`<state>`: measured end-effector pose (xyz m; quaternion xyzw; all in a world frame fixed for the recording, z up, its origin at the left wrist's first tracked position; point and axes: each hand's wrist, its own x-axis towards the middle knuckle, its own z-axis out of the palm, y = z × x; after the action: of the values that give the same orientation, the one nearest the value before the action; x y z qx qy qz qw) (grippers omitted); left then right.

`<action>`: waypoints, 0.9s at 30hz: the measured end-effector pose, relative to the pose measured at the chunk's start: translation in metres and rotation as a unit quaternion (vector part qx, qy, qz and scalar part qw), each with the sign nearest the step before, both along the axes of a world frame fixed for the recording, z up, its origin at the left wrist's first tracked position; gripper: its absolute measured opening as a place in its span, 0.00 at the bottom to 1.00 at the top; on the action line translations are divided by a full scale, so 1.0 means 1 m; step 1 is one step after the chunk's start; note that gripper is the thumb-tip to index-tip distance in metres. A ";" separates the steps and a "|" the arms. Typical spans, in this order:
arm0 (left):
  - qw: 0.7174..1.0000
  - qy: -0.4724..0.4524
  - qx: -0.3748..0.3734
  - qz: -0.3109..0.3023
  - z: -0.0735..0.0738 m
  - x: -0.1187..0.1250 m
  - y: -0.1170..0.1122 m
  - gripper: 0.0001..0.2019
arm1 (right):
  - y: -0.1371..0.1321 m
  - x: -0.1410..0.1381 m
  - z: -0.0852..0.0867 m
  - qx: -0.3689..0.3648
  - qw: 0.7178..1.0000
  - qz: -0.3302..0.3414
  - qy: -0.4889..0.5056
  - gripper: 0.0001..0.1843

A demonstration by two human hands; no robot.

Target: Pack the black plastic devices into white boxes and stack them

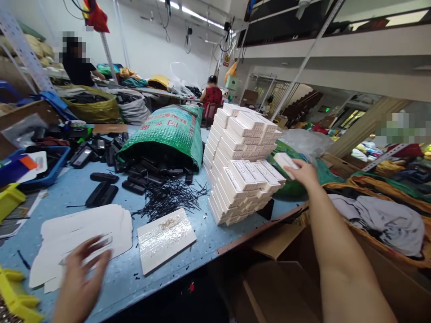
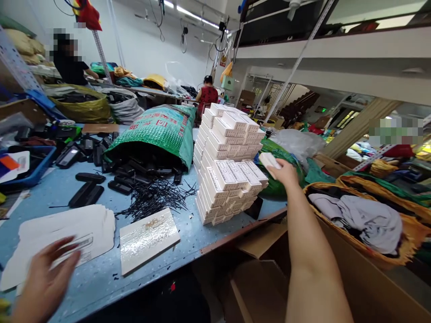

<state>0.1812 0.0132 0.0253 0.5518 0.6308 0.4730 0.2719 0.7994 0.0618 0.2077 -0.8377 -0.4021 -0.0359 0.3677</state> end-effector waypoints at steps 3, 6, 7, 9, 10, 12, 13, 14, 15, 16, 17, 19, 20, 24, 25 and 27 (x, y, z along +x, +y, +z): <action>0.968 -0.053 0.065 -0.235 0.049 0.124 0.023 0.25 | 0.003 0.009 -0.020 0.008 0.987 0.088 0.132 0.23; 0.915 -0.028 0.121 -0.384 0.086 0.232 0.056 0.33 | 0.002 0.004 -0.036 0.026 0.980 0.109 0.166 0.23; 0.910 -0.027 0.116 -0.397 0.093 0.260 0.066 0.35 | 0.002 0.003 -0.039 0.032 0.979 0.111 0.171 0.23; 0.913 -0.051 0.073 -0.399 0.099 0.303 0.079 0.38 | 0.002 0.002 -0.044 0.048 0.977 0.111 0.175 0.22; 0.913 -0.060 0.054 -0.399 0.098 0.318 0.082 0.38 | 0.002 0.002 -0.045 0.057 0.977 0.112 0.171 0.22; 0.916 -0.066 0.041 -0.393 0.092 0.336 0.081 0.40 | 0.003 0.001 -0.048 0.073 0.977 0.119 0.159 0.22; 0.917 -0.065 0.049 -0.389 0.089 0.341 0.079 0.41 | 0.003 -0.001 -0.049 0.077 0.978 0.123 0.149 0.22; 0.919 -0.063 0.061 -0.385 0.086 0.343 0.076 0.43 | 0.003 -0.003 -0.051 0.077 0.980 0.125 0.136 0.23; 0.919 -0.061 0.074 -0.382 0.084 0.343 0.073 0.44 | 0.003 -0.004 -0.052 0.074 0.982 0.123 0.120 0.23; 0.919 -0.060 0.083 -0.381 0.082 0.342 0.072 0.45 | 0.003 -0.006 -0.052 0.068 0.985 0.119 0.103 0.23; 0.918 -0.058 0.087 -0.384 0.082 0.340 0.071 0.46 | 0.002 -0.008 -0.053 0.062 0.987 0.116 0.087 0.23; 0.914 -0.051 0.085 -0.393 0.082 0.336 0.072 0.46 | 0.000 -0.009 -0.052 0.047 0.990 0.120 0.064 0.23; 0.913 -0.049 0.082 -0.397 0.083 0.334 0.073 0.46 | -0.001 -0.009 -0.051 0.045 0.989 0.125 0.059 0.23; 0.915 -0.053 0.076 -0.394 0.088 0.327 0.079 0.46 | -0.005 -0.004 -0.047 0.061 0.989 0.122 0.057 0.25; 0.916 -0.055 0.077 -0.390 0.089 0.326 0.081 0.47 | -0.006 -0.003 -0.047 0.065 0.989 0.119 0.061 0.25; 0.916 -0.054 0.078 -0.389 0.090 0.325 0.083 0.48 | -0.008 0.000 -0.046 0.070 0.988 0.114 0.075 0.25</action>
<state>0.5061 0.0958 0.1157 0.7467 0.3120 0.4066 0.4241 0.7996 0.0539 0.1613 -0.7592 -0.4623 0.0413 0.4563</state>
